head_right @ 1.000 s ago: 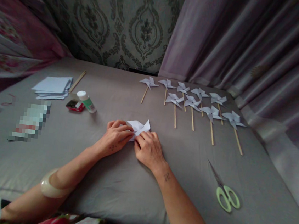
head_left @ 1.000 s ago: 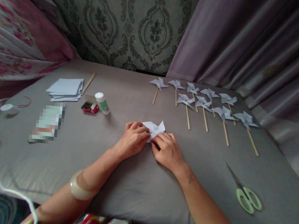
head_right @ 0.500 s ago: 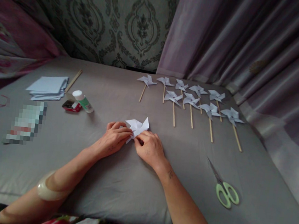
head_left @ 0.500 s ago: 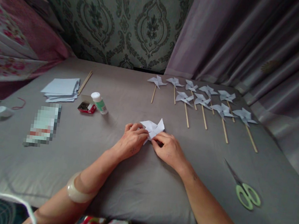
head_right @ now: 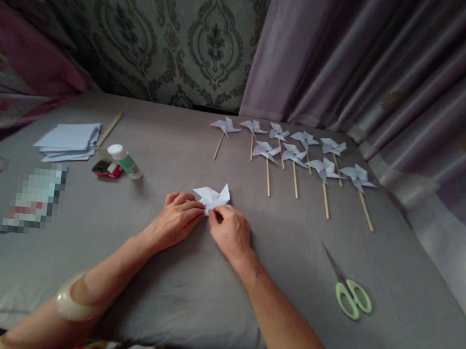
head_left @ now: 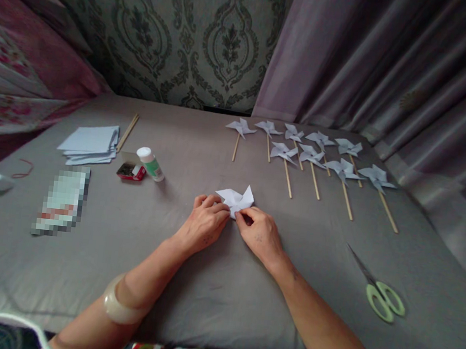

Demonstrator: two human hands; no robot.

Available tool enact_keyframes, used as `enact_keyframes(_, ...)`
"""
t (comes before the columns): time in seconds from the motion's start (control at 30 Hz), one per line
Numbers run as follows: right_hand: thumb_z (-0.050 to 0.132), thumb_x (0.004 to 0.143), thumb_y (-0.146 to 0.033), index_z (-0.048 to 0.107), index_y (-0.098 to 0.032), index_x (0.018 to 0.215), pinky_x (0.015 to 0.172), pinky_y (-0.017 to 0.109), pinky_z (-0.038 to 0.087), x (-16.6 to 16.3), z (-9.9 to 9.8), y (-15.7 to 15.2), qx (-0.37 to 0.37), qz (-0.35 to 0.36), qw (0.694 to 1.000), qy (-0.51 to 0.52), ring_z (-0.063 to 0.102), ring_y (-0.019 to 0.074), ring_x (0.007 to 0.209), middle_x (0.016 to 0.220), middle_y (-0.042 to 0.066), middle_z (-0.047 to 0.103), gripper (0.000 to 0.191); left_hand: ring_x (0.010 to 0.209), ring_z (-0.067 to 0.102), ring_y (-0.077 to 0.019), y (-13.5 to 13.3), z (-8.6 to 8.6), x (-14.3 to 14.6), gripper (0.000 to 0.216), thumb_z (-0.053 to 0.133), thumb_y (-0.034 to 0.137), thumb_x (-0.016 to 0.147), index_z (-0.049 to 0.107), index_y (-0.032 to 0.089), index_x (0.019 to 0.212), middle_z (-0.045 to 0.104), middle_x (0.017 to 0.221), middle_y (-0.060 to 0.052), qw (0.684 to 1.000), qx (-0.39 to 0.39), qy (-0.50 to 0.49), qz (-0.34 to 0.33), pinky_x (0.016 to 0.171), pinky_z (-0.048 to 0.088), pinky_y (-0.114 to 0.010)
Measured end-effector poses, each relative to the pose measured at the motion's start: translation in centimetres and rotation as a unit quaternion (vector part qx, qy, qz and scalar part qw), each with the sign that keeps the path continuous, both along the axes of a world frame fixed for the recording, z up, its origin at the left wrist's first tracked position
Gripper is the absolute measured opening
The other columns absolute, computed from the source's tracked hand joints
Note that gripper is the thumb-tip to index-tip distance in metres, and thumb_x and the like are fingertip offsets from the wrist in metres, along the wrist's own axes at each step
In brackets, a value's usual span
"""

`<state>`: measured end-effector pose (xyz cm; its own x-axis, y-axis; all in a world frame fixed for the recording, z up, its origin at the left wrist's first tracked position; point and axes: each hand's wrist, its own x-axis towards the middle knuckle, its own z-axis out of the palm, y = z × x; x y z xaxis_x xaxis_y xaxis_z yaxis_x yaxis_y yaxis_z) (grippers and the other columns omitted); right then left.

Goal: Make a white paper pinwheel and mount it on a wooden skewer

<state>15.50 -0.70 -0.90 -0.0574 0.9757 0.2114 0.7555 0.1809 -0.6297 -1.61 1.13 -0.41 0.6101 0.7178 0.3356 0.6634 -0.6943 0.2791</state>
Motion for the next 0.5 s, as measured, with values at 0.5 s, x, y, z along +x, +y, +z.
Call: enact_keyframes(0.5,0.059,0.087,-0.026,0.07,-0.021,0.084,0.065,0.029,0.044,-0.46,0.01,0.21,-0.034,-0.057,0.998,0.005,0.067,0.0205,0.07,0.083,0.006,0.074,0.013,0.102,0.053,-0.0247,-0.11,-0.05,0.35,0.022,0.046,0.019,0.094,0.067,0.019,0.088,0.072,0.093,-0.007,0.998,0.042,0.046,0.001,0.087,0.032,-0.041)
